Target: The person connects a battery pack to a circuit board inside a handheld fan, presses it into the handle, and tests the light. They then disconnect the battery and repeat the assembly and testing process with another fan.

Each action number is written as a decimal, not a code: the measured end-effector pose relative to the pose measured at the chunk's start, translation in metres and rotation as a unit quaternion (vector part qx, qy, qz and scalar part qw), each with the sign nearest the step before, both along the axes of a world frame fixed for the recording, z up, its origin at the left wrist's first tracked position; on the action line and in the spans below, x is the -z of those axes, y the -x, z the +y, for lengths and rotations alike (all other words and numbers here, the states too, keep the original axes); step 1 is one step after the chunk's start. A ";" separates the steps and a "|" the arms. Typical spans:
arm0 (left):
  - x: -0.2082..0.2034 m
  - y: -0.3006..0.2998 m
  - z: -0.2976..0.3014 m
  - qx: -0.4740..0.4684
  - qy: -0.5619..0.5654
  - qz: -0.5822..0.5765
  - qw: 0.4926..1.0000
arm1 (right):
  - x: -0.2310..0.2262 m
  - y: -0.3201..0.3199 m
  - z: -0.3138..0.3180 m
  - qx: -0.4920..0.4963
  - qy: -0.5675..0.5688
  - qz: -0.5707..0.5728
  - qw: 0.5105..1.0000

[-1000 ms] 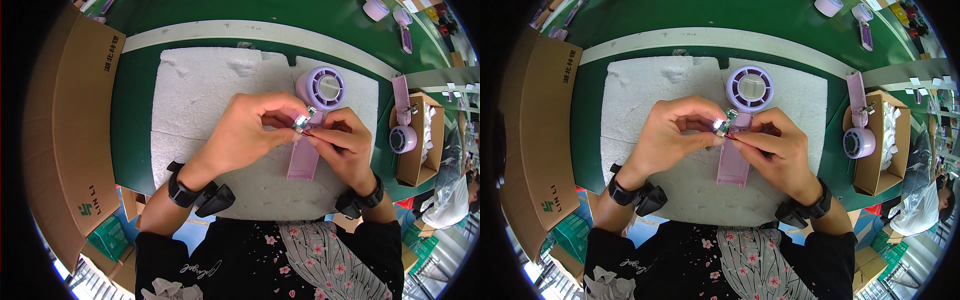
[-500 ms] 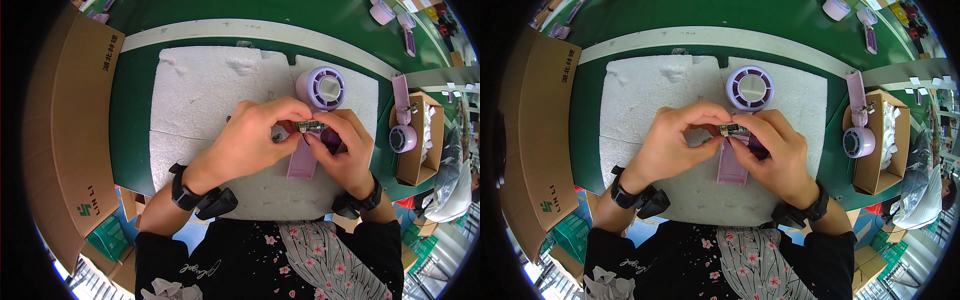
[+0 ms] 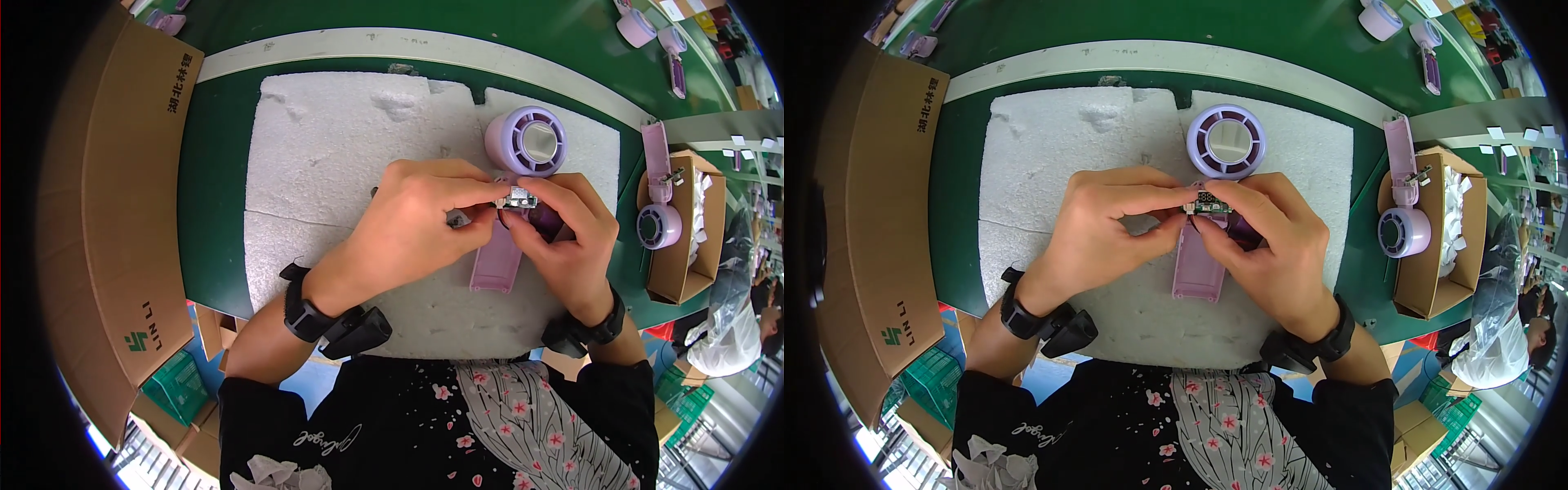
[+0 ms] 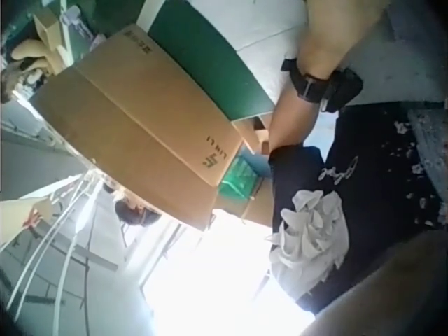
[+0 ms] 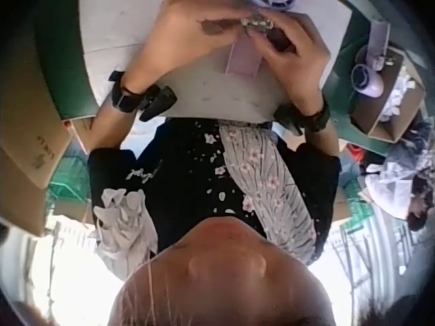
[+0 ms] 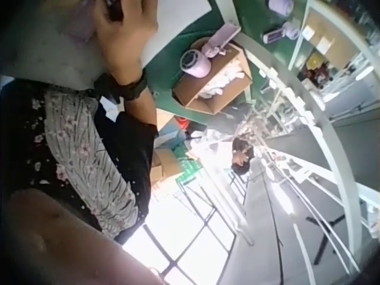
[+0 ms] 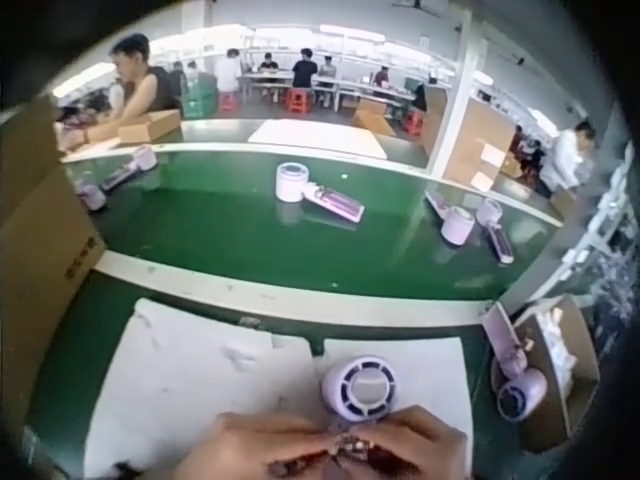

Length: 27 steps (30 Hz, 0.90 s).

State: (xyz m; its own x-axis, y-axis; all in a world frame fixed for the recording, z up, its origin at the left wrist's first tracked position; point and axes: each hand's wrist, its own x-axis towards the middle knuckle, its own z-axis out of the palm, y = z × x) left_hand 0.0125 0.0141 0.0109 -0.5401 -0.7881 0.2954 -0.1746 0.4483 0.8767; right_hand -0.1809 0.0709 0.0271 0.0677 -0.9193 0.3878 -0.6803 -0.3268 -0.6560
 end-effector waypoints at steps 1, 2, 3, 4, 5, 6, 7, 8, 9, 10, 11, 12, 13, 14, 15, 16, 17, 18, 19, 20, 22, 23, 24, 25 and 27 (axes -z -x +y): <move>0.000 0.000 -0.001 -0.001 0.010 -0.001 1.000 | 0.000 0.000 0.000 0.005 -0.006 -0.002 1.000; 0.001 0.000 -0.001 -0.003 0.020 -0.001 1.000 | 0.000 0.000 0.000 0.004 -0.007 -0.002 1.000; 0.001 0.000 -0.002 -0.004 0.030 -0.002 1.000 | -0.001 0.000 0.000 0.005 -0.008 0.001 1.000; 0.001 0.000 -0.002 -0.005 0.029 -0.002 1.000 | -0.001 0.000 0.000 0.005 -0.010 0.003 1.000; 0.002 0.000 -0.003 0.000 0.035 0.004 0.999 | -0.001 0.000 0.001 0.005 -0.011 0.006 1.000; 0.003 0.000 -0.003 0.005 0.041 0.011 0.999 | -0.001 0.000 0.001 0.004 -0.012 0.006 1.000; 0.003 0.000 -0.003 0.010 0.047 0.017 0.999 | 0.000 0.001 0.001 0.002 -0.003 0.010 1.000; 0.003 0.000 -0.003 0.009 0.047 0.017 0.999 | 0.001 0.002 0.002 0.000 0.005 0.014 1.000; 0.002 -0.001 -0.002 0.011 0.044 0.015 0.999 | 0.001 0.003 0.002 -0.002 0.013 0.018 1.000; 0.002 -0.001 -0.002 0.012 0.041 0.012 0.999 | 0.001 0.003 0.002 -0.002 0.013 0.018 1.000; 0.001 -0.001 -0.002 0.014 0.037 0.010 0.999 | 0.001 0.004 0.002 -0.005 0.012 0.025 1.000; 0.001 -0.001 -0.002 0.014 0.037 0.010 0.999 | 0.001 0.004 0.002 -0.007 0.011 0.032 0.999; 0.000 -0.002 -0.002 0.016 0.035 0.009 0.999 | 0.001 0.005 0.002 -0.009 0.010 0.038 0.999; -0.001 -0.002 -0.002 0.018 0.034 0.009 0.999 | 0.001 0.004 0.002 -0.009 0.009 0.038 0.999; -0.001 -0.002 -0.002 0.020 0.033 0.008 0.999 | 0.001 0.004 0.002 -0.006 0.005 0.035 0.999; -0.001 -0.002 -0.002 0.020 0.032 0.008 0.999 | 0.001 0.004 0.002 -0.004 0.002 0.031 1.000; -0.001 -0.002 -0.002 0.020 0.031 0.008 0.999 | 0.000 0.004 0.002 -0.001 -0.001 0.027 1.000; -0.001 -0.002 -0.002 0.019 0.031 0.008 0.999 | 0.000 0.003 0.002 -0.001 -0.001 0.027 1.000; -0.001 -0.001 -0.003 0.018 0.031 0.008 0.999 | 0.000 0.002 0.001 0.003 -0.005 0.021 1.000; 0.000 -0.002 -0.003 0.018 0.031 0.008 0.999 | -0.001 0.002 0.001 0.008 -0.010 0.015 1.000; 0.001 -0.002 -0.004 0.027 -0.007 0.016 0.999 | -0.003 0.001 0.001 0.012 -0.014 0.009 1.000; 0.001 -0.002 -0.004 0.031 -0.025 0.021 0.999 | -0.005 0.001 0.003 0.017 -0.026 0.006 0.999; 0.000 -0.003 -0.004 0.031 -0.026 0.020 0.999 | -0.007 0.001 0.005 0.022 -0.038 0.004 0.999; -0.001 -0.003 -0.004 0.035 -0.050 0.012 0.998 | -0.008 0.000 0.006 0.027 -0.050 0.002 0.998; -0.004 -0.003 -0.003 0.044 -0.099 -0.004 0.994 | -0.007 0.001 0.008 0.027 -0.062 -0.005 0.998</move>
State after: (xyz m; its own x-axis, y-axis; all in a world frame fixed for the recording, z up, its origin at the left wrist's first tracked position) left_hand 0.0153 0.0107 0.0146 -0.6114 -0.7799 0.1343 -0.1499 0.2808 0.9480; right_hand -0.1823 0.0792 0.0344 0.0127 -0.9626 0.2708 -0.6881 -0.2049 -0.6961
